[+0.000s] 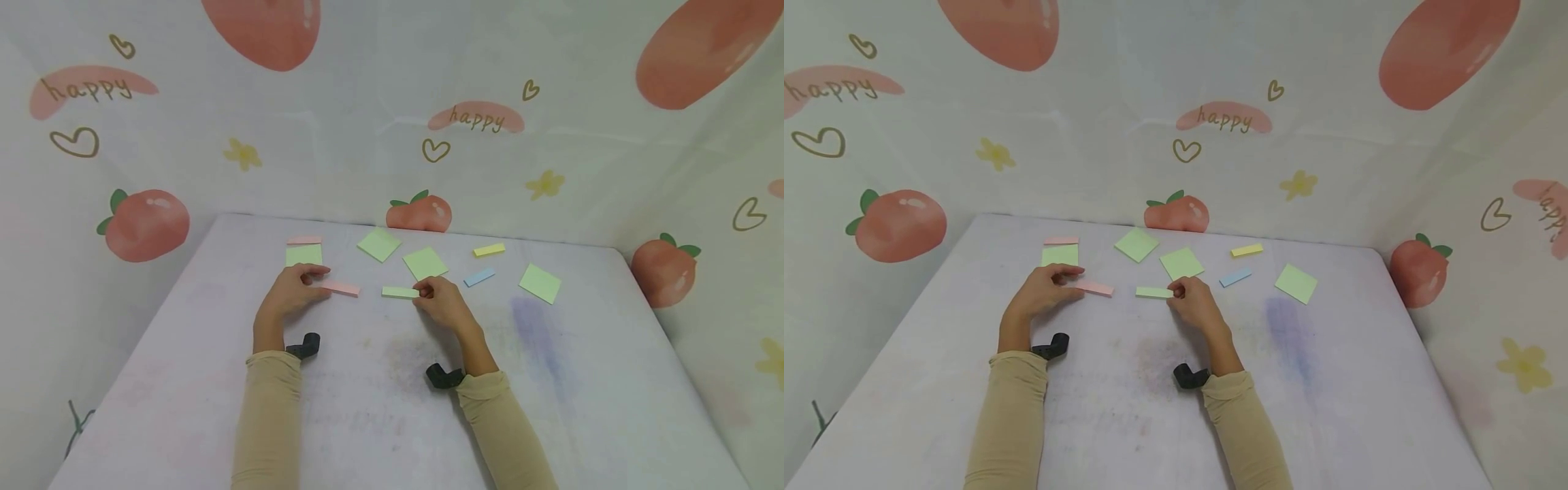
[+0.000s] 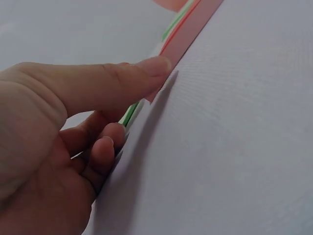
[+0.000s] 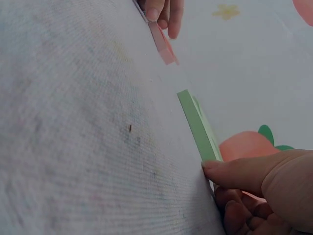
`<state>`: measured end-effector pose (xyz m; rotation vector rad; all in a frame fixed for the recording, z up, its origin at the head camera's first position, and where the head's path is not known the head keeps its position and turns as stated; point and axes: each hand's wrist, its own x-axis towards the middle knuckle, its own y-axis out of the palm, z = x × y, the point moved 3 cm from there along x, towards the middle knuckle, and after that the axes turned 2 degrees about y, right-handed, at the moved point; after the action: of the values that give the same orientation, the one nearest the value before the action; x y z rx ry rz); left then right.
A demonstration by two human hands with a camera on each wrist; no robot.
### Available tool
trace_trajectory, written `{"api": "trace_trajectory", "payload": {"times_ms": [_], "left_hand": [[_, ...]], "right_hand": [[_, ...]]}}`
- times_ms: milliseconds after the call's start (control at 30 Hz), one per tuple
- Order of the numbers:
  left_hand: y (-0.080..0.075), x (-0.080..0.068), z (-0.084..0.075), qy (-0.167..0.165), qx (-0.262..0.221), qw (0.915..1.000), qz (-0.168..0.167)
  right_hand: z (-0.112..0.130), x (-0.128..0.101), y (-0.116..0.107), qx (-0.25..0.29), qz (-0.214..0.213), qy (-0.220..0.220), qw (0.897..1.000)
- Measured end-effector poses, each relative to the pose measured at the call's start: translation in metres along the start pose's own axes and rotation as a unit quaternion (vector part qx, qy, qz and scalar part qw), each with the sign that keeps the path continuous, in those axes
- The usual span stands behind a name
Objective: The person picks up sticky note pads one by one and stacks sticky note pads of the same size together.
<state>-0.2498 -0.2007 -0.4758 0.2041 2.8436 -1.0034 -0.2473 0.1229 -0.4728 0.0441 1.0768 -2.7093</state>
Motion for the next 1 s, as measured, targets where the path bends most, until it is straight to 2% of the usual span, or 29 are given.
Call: {"api": "trace_trajectory", "payload": {"times_ms": [233,633,1000], "left_hand": [[0.0010,0.0015,0.0007,0.016,0.032,0.9994,-0.001],[0.0048,0.0025,-0.0007,0.029,0.055,0.9980,0.010],[0.0019,-0.0003,-0.0031,0.022,0.024,0.9995,0.003]], "right_hand": [[0.0023,-0.0007,0.0002,0.005,-0.001,0.004,1.000],[0.0016,0.0000,0.0006,0.008,0.001,0.014,1.000],[0.0010,-0.0008,0.0011,0.007,0.000,0.018,1.000]]}}
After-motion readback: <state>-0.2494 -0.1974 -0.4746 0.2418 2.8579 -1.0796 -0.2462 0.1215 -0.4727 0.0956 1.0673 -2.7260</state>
